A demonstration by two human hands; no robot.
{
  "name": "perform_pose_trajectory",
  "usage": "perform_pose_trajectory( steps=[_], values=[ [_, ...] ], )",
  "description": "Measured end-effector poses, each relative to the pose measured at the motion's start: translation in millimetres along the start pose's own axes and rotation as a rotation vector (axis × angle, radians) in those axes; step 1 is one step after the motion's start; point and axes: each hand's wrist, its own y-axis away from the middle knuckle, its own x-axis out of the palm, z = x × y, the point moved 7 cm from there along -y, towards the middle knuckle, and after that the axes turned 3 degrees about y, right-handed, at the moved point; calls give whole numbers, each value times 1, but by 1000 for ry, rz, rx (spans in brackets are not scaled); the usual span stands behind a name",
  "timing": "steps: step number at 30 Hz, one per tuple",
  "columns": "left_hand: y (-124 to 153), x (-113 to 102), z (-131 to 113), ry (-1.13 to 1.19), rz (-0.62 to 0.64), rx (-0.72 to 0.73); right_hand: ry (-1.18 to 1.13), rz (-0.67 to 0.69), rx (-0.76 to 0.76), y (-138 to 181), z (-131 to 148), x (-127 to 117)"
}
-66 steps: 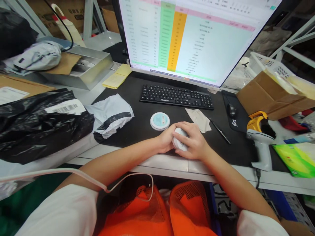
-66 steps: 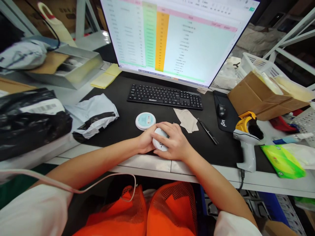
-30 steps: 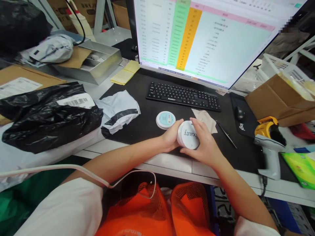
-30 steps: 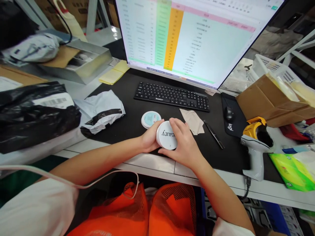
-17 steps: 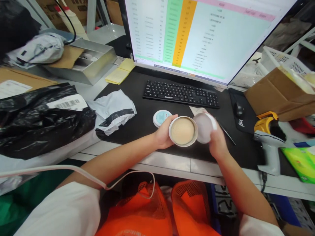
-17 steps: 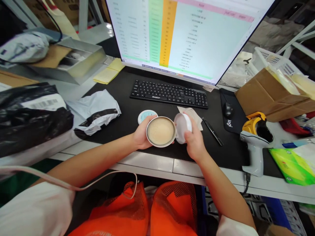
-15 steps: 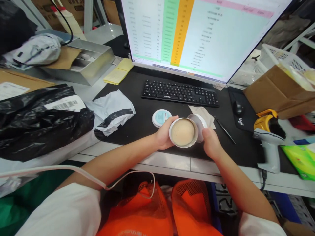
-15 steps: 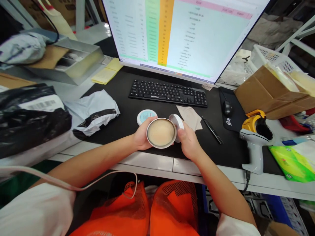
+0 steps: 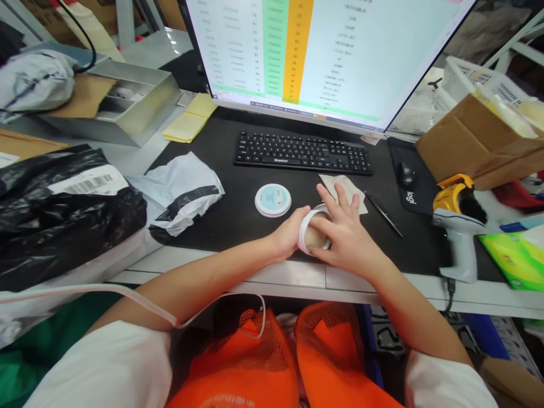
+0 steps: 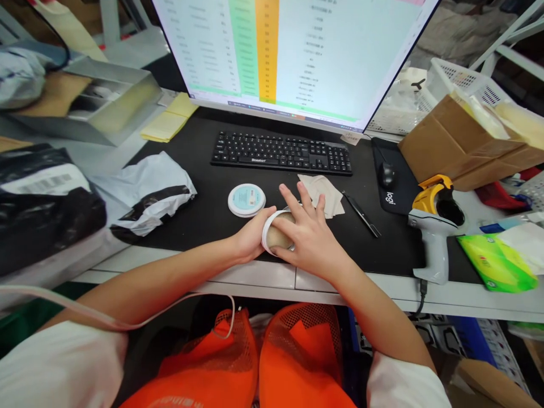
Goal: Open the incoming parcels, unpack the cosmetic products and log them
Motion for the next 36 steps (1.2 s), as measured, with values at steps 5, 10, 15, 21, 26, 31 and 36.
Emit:
perform_pose_trajectory(
  steps=[5, 10, 15, 21, 26, 31, 36],
  values=[
    [1, 2, 4, 50, 26, -28, -105, -21, -39, 3, -1, -10],
    [0, -1, -4, 103, 38, 26, -255, -84, -36, 7, -11, -25],
    [1, -2, -15, 142, -14, 46, -397, -103, -51, 13, -15, -33],
    [5, -3, -24, 138, -31, 94, -439, -216, -70, 19, -15, -42],
    [7, -6, -31, 150, -17, 141, -436, -269, -149, 18, -10, -49],
    [6, -5, -31, 174, 75, 96, -423, -386, -142, 22, -11, -53],
    [3, -4, -27, 172, 65, 68, -434, -421, -140, 23, -14, -52]
  ],
)
